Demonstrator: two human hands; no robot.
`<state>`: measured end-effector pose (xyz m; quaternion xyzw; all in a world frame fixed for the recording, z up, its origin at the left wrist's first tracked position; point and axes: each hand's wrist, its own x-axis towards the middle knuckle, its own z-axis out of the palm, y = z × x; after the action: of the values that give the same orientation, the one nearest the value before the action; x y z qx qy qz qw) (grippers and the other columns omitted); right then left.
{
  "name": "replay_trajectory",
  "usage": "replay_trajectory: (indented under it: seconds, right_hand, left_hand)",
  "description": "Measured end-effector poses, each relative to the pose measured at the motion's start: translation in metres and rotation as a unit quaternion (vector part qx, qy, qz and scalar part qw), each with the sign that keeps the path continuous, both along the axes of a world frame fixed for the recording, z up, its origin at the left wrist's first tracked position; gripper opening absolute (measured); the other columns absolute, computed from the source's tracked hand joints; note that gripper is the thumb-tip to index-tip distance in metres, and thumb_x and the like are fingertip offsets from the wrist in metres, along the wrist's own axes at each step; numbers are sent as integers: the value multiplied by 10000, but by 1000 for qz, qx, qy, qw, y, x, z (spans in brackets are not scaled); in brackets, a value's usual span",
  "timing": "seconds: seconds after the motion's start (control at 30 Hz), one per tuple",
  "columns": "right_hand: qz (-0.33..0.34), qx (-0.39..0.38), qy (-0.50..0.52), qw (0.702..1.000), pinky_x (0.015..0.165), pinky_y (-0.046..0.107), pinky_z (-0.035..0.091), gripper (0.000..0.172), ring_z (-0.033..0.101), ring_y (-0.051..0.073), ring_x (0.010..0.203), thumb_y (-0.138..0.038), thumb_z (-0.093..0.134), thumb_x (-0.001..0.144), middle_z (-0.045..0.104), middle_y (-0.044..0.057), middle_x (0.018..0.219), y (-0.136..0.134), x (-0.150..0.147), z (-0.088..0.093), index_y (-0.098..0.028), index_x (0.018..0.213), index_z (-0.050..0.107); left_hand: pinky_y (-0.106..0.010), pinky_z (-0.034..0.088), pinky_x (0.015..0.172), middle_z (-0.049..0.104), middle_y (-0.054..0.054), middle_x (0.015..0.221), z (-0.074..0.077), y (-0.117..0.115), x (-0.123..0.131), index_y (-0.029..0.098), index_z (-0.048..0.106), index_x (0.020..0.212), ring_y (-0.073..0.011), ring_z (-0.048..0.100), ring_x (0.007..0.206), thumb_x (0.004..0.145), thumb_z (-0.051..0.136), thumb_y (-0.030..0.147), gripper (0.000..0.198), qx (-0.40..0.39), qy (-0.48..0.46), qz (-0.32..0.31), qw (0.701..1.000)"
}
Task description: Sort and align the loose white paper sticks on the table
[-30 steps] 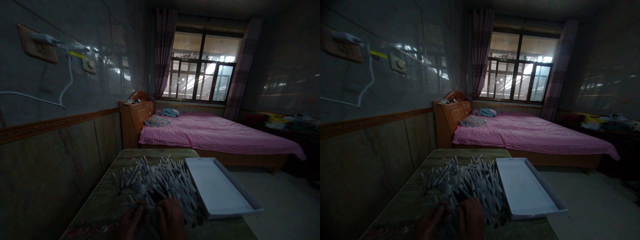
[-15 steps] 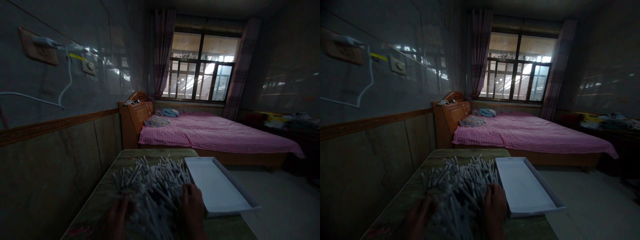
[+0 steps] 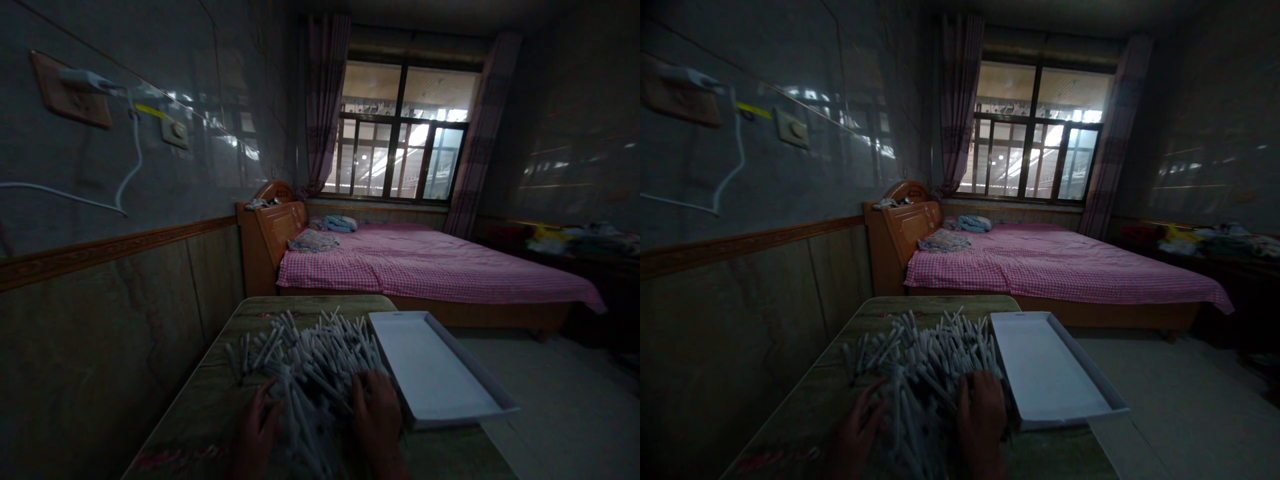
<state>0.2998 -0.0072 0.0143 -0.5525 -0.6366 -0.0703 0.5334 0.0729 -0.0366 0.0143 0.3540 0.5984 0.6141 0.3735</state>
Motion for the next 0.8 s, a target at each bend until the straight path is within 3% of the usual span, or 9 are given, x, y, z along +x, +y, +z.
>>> replay_trajectory:
  seconds: [0.1, 0.27, 0.43, 0.6, 0.8]
  right_hand:
    - [15, -12, 7, 1000, 716, 347, 407, 517, 603, 234, 750, -576, 322, 1090, 653, 30, 768, -2, -2, 1, -261, 788, 599]
    - [30, 3, 9, 1000, 684, 320, 407, 510, 600, 209, 720, -556, 356, 1091, 641, 15, 755, -7, -8, 6, -249, 780, 619]
    - [40, 15, 13, 999, 684, 311, 409, 461, 600, 203, 713, -502, 390, 1095, 633, 6, 744, -10, -10, 8, -248, 782, 613]
    - [48, -4, 15, 999, 685, 314, 401, 422, 595, 209, 722, -459, 419, 1087, 624, 14, 759, -10, -10, 4, -246, 772, 604]
    - [58, -3, 25, 998, 697, 312, 406, 377, 600, 211, 738, -413, 432, 1085, 644, 16, 774, -10, -13, 4, -245, 804, 620]
  left_hand:
    - [-340, 572, 616, 764, -19, 753, 0, -1, -7, 249, 725, 1058, -264, 712, 676, 640, 785, 572, 531, 8, 33, -18, 999]
    - [-430, 575, 925, 799, -93, 1009, -4, 4, -20, 251, 674, 1012, -320, 739, 1012, 750, 562, 622, 468, 34, 107, 88, 990]
    - [-443, 516, 1055, 758, -132, 1206, -17, 8, -39, 269, 651, 1059, -322, 681, 1204, 830, 489, 521, 377, 12, 177, 140, 974]
    - [-429, 495, 1096, 733, -112, 1296, -26, 10, -32, 272, 645, 1155, -302, 616, 1319, 892, 454, 494, 393, -4, 189, 110, 976]
    - [-411, 418, 1183, 684, -121, 1401, -18, 17, -13, 225, 620, 1250, -271, 562, 1389, 949, 382, 460, 449, 14, 156, 33, 987]
